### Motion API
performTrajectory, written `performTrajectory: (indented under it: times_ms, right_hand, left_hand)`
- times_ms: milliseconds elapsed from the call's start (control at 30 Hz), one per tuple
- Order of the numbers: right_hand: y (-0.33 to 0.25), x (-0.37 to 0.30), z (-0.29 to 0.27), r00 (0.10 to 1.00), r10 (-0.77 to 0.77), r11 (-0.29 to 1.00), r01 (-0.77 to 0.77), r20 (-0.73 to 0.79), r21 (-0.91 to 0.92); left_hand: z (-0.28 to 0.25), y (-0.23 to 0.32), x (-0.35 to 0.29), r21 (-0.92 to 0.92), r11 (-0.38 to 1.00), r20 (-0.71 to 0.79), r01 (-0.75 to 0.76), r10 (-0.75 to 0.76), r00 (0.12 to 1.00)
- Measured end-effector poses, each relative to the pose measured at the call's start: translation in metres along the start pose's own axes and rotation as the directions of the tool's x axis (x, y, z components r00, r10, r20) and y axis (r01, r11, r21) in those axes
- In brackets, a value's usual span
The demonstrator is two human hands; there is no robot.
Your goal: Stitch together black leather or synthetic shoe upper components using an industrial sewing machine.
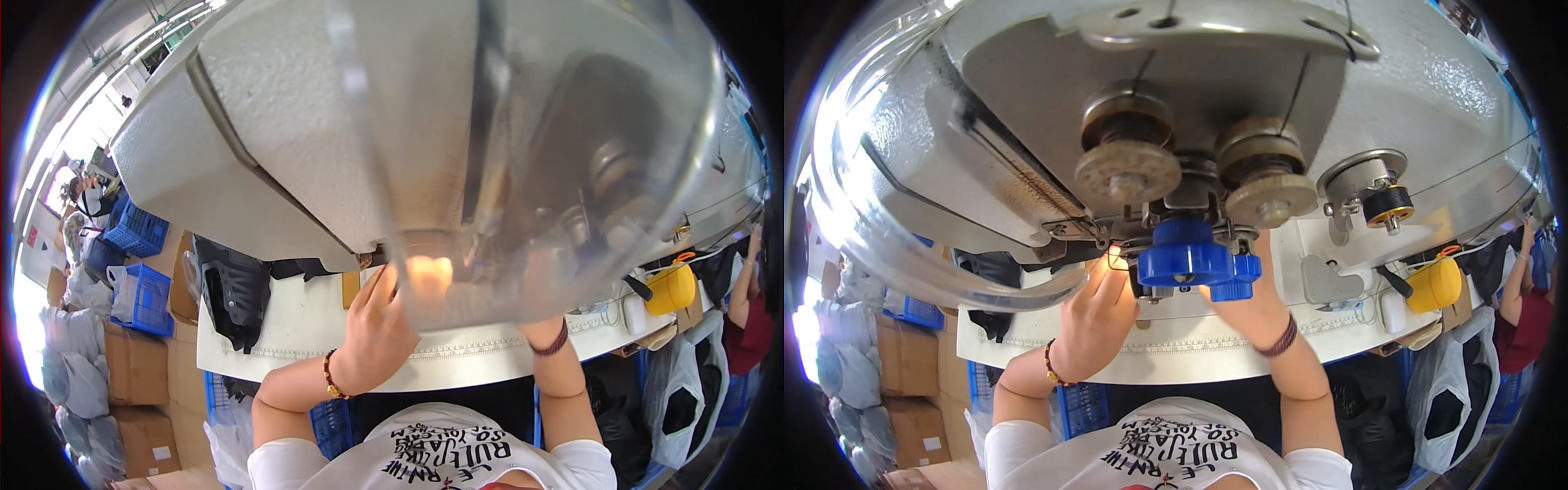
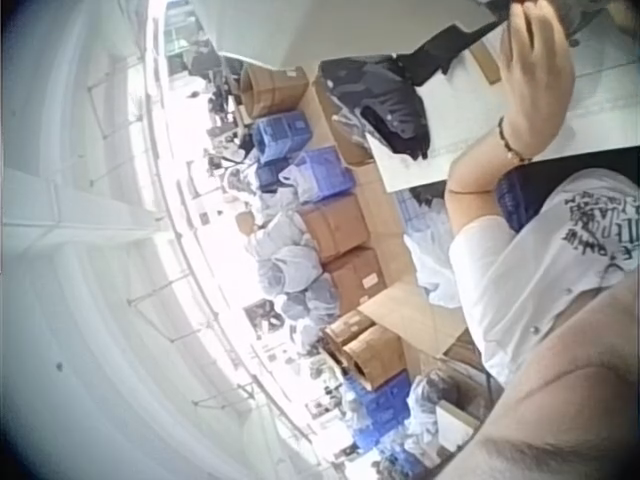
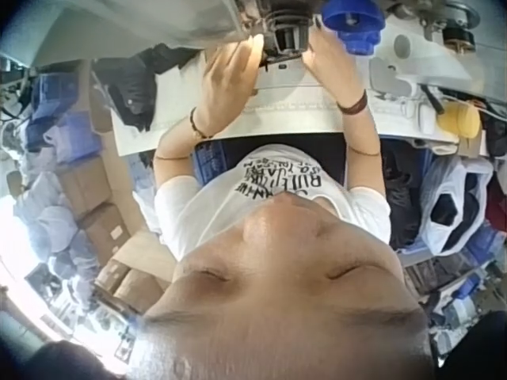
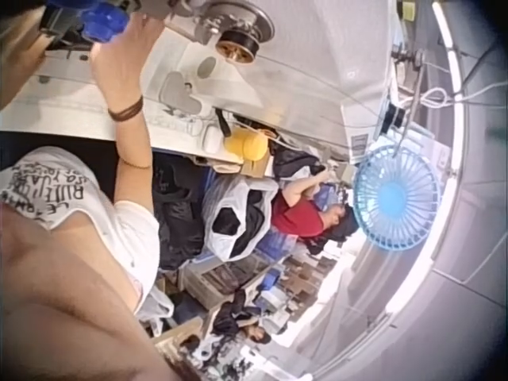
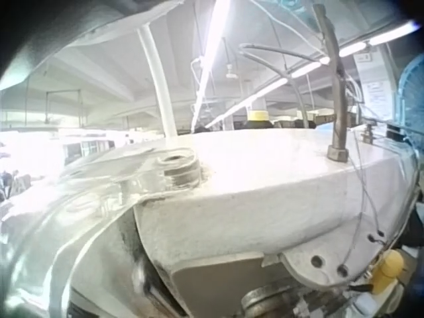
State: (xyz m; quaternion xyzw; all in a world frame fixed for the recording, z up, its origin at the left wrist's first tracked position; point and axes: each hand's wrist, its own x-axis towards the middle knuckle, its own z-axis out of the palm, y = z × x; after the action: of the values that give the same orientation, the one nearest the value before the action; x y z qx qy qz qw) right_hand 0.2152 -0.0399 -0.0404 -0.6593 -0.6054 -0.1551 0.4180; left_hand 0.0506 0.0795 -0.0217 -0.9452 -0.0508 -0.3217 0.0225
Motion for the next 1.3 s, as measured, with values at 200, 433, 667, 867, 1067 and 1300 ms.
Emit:
performTrajectory:
  times_ms: [200,433,667,867,1067,1300]
  right_hand:
    - [0.033,-0.014,0.007,0.982,0.111,0.956,-0.147,0.152,0.252]
    - [0.023,-0.033,0.014,0.992,-0.02,0.985,0.041,0.124,-0.165]
    - [0.001,-0.021,0.009,0.99,0.059,0.996,-0.05,0.126,-0.075]
    - [-0.023,-0.008,0.0,0.997,-0.075,0.977,0.077,0.015,-0.197]
    - [-0.013,0.0,0.007,0.989,0.147,0.904,-0.126,-0.021,0.41]
    - [0.002,-0.005,0.017,0.999,-0.049,0.976,0.052,-0.018,0.212]
  left_hand:
    - [0.002,-0.021,-0.004,-0.027,0.994,-0.012,-0.11,0.11,0.994]
    - [-0.002,-0.044,-0.01,-0.15,0.987,0.121,-0.056,0.074,0.99]
    - [0.0,-0.058,-0.007,-0.035,0.993,0.151,-0.11,0.114,0.982]
    - [0.012,-0.082,-0.009,-0.457,0.852,0.31,0.257,-0.118,0.943]
    - [-0.01,-0.076,0.002,-0.195,0.981,0.262,-0.008,0.06,0.963]
    - [-0.011,-0.021,0.007,-0.035,0.998,0.003,-0.054,0.054,0.999]
